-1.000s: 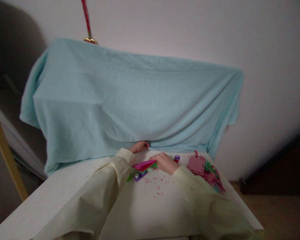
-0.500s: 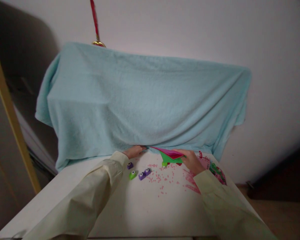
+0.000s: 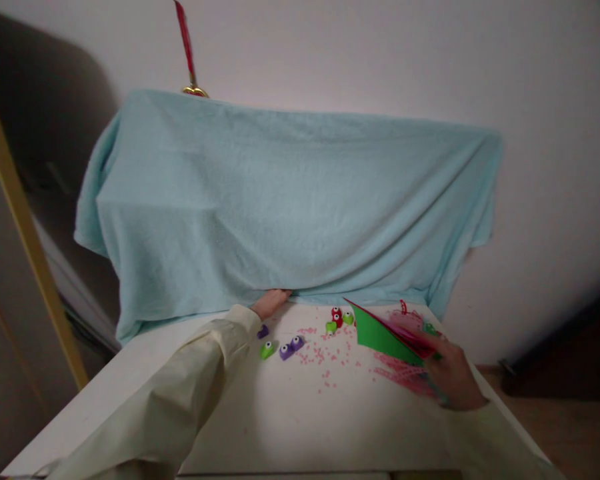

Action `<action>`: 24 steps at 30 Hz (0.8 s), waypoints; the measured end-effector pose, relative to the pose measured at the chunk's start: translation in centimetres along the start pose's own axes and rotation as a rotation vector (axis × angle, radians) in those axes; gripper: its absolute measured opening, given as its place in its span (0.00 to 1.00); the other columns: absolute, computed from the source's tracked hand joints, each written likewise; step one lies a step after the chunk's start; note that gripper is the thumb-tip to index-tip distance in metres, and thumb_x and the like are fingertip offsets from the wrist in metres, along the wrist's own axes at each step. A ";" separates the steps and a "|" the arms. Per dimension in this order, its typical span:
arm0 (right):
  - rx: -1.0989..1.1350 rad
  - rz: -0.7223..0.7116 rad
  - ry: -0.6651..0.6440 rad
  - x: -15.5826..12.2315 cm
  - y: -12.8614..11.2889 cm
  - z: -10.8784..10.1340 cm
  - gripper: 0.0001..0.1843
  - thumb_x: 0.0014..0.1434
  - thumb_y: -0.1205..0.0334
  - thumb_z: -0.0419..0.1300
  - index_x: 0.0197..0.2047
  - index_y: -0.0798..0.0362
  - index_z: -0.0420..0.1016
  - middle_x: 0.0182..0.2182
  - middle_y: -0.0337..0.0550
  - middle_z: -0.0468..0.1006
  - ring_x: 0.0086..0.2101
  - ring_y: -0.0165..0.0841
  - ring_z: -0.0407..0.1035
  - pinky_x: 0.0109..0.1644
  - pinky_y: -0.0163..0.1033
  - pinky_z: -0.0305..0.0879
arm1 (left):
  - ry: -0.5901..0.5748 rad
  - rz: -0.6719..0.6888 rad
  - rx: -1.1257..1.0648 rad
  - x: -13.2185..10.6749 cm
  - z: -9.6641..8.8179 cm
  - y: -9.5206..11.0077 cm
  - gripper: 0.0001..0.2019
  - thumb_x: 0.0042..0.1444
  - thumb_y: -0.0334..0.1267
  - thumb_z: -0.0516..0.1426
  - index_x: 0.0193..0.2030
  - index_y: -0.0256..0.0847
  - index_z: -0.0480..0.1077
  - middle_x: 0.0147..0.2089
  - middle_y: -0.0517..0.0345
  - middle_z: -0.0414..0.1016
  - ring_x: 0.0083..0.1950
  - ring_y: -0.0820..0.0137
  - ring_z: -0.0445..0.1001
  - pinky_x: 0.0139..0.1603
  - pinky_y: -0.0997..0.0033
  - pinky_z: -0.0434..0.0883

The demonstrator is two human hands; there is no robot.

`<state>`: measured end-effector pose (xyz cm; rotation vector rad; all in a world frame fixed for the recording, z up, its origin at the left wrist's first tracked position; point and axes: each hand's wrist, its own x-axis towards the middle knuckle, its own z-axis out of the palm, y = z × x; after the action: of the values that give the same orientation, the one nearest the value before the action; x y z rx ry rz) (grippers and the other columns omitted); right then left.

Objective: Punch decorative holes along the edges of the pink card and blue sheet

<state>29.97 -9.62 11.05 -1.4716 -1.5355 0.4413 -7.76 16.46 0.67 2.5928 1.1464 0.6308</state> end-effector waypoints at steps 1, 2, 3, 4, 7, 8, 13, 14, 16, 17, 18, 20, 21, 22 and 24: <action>0.090 0.091 0.039 -1.2 0.1 -0.1 0.20 0.43 0.63 0.61 0.42 0.47 0.78 0.44 0.43 0.78 0.49 0.47 0.67 0.59 0.52 0.55 | -0.010 -0.008 -0.005 0.0 -0.1 -0.2 0.14 0.54 0.28 0.51 0.47 0.39 0.69 0.51 0.47 0.70 0.54 0.61 0.66 0.55 0.66 0.58; 0.202 0.194 0.099 -2.5 0.2 0.1 0.20 0.39 0.62 0.64 0.39 0.48 0.79 0.42 0.44 0.79 0.49 0.48 0.67 0.60 0.51 0.55 | -0.023 -0.009 -0.009 0.1 -0.2 -0.4 0.14 0.53 0.28 0.51 0.45 0.38 0.70 0.50 0.47 0.71 0.53 0.61 0.67 0.55 0.65 0.59; 0.242 0.238 0.135 -3.7 0.3 0.5 0.21 0.38 0.60 0.65 0.40 0.48 0.79 0.41 0.44 0.79 0.50 0.48 0.66 0.59 0.50 0.57 | -0.036 -0.005 -0.013 0.1 -0.3 -0.7 0.13 0.52 0.28 0.51 0.44 0.37 0.70 0.48 0.47 0.72 0.51 0.61 0.68 0.53 0.65 0.60; 0.279 0.283 0.178 -4.9 0.3 1.2 0.22 0.38 0.59 0.66 0.41 0.48 0.78 0.41 0.45 0.79 0.50 0.47 0.66 0.57 0.50 0.59 | -0.049 0.000 -0.019 0.2 -0.4 -0.9 0.13 0.52 0.28 0.52 0.44 0.37 0.71 0.47 0.47 0.72 0.50 0.61 0.68 0.52 0.65 0.61; 0.364 0.384 0.240 -8.1 0.6 4.2 0.24 0.39 0.52 0.65 0.42 0.52 0.77 0.37 0.46 0.80 0.47 0.46 0.69 0.51 0.48 0.66 | -0.078 0.018 -0.034 0.2 -0.6 -1.3 0.17 0.49 0.27 0.53 0.47 0.37 0.70 0.47 0.48 0.73 0.49 0.63 0.69 0.52 0.66 0.62; 0.394 0.425 0.250 -9.0 0.8 5.3 0.23 0.38 0.50 0.66 0.39 0.52 0.78 0.35 0.46 0.80 0.45 0.46 0.71 0.48 0.47 0.69 | -0.083 0.021 -0.037 0.1 -0.6 -1.2 0.19 0.48 0.27 0.54 0.48 0.37 0.69 0.48 0.48 0.72 0.51 0.63 0.69 0.53 0.66 0.62; 0.613 0.635 0.235 -11.5 1.6 8.3 0.25 0.32 0.47 0.69 0.33 0.53 0.79 0.32 0.47 0.81 0.40 0.47 0.73 0.41 0.43 0.72 | -0.036 0.062 -0.066 -0.7 -0.9 -0.6 0.24 0.50 0.26 0.52 0.55 0.41 0.65 0.59 0.52 0.65 0.60 0.64 0.61 0.61 0.65 0.55; 0.642 0.653 0.232 -11.7 1.6 8.4 0.25 0.32 0.47 0.69 0.33 0.54 0.79 0.32 0.47 0.80 0.40 0.46 0.73 0.41 0.43 0.72 | -0.030 0.080 -0.066 -0.9 -0.9 -0.4 0.24 0.50 0.25 0.52 0.56 0.42 0.65 0.60 0.52 0.64 0.61 0.65 0.60 0.62 0.64 0.54; 0.662 0.659 0.229 -11.7 1.4 8.3 0.26 0.33 0.47 0.69 0.34 0.55 0.79 0.33 0.48 0.80 0.40 0.46 0.73 0.41 0.43 0.71 | -0.023 0.103 -0.051 -1.1 -1.0 -0.2 0.24 0.52 0.25 0.50 0.57 0.43 0.64 0.61 0.53 0.63 0.62 0.65 0.59 0.63 0.64 0.52; 0.671 0.665 0.225 -11.6 1.2 8.2 0.26 0.34 0.47 0.69 0.34 0.56 0.79 0.33 0.48 0.80 0.40 0.45 0.73 0.42 0.43 0.71 | -0.019 0.101 -0.039 -1.2 -1.0 -0.2 0.24 0.52 0.25 0.50 0.57 0.43 0.64 0.61 0.53 0.63 0.62 0.65 0.58 0.63 0.64 0.51; 0.678 0.672 0.220 -11.6 1.1 8.1 0.26 0.34 0.47 0.69 0.34 0.56 0.79 0.33 0.48 0.80 0.39 0.45 0.73 0.41 0.43 0.71 | -0.016 0.088 -0.029 -1.3 -1.0 -0.2 0.24 0.52 0.25 0.50 0.56 0.43 0.64 0.61 0.54 0.63 0.61 0.65 0.59 0.63 0.64 0.51; 0.680 0.681 0.209 -11.5 0.8 8.0 0.25 0.34 0.47 0.69 0.33 0.56 0.79 0.32 0.49 0.80 0.37 0.45 0.74 0.40 0.43 0.71 | -0.015 0.050 -0.019 -1.4 -0.9 -0.2 0.23 0.52 0.26 0.51 0.56 0.44 0.64 0.59 0.54 0.65 0.59 0.65 0.62 0.61 0.65 0.54; 0.677 0.681 0.205 -11.5 0.7 8.0 0.25 0.34 0.47 0.69 0.33 0.56 0.79 0.31 0.49 0.80 0.37 0.45 0.74 0.39 0.43 0.71 | -0.014 0.030 -0.015 -1.5 -0.8 -0.2 0.23 0.52 0.27 0.52 0.55 0.44 0.64 0.57 0.54 0.67 0.57 0.65 0.64 0.60 0.66 0.56; 0.672 0.678 0.198 -11.5 0.6 8.0 0.24 0.34 0.47 0.69 0.32 0.57 0.79 0.30 0.48 0.80 0.36 0.46 0.74 0.39 0.43 0.71 | -0.009 0.010 -0.008 -1.6 -0.8 -0.2 0.22 0.52 0.27 0.52 0.55 0.43 0.64 0.55 0.53 0.68 0.55 0.65 0.66 0.58 0.66 0.59; 0.658 0.665 0.188 -11.5 0.5 7.8 0.23 0.34 0.47 0.69 0.30 0.56 0.79 0.28 0.48 0.80 0.37 0.46 0.74 0.38 0.43 0.71 | 0.009 -0.022 0.015 -1.9 -0.7 -0.3 0.20 0.51 0.28 0.52 0.52 0.43 0.65 0.51 0.53 0.71 0.51 0.65 0.69 0.54 0.67 0.62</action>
<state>22.23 -17.43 2.52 -1.3925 -0.6127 1.0487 -9.43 15.27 0.67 2.5887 1.1858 0.6315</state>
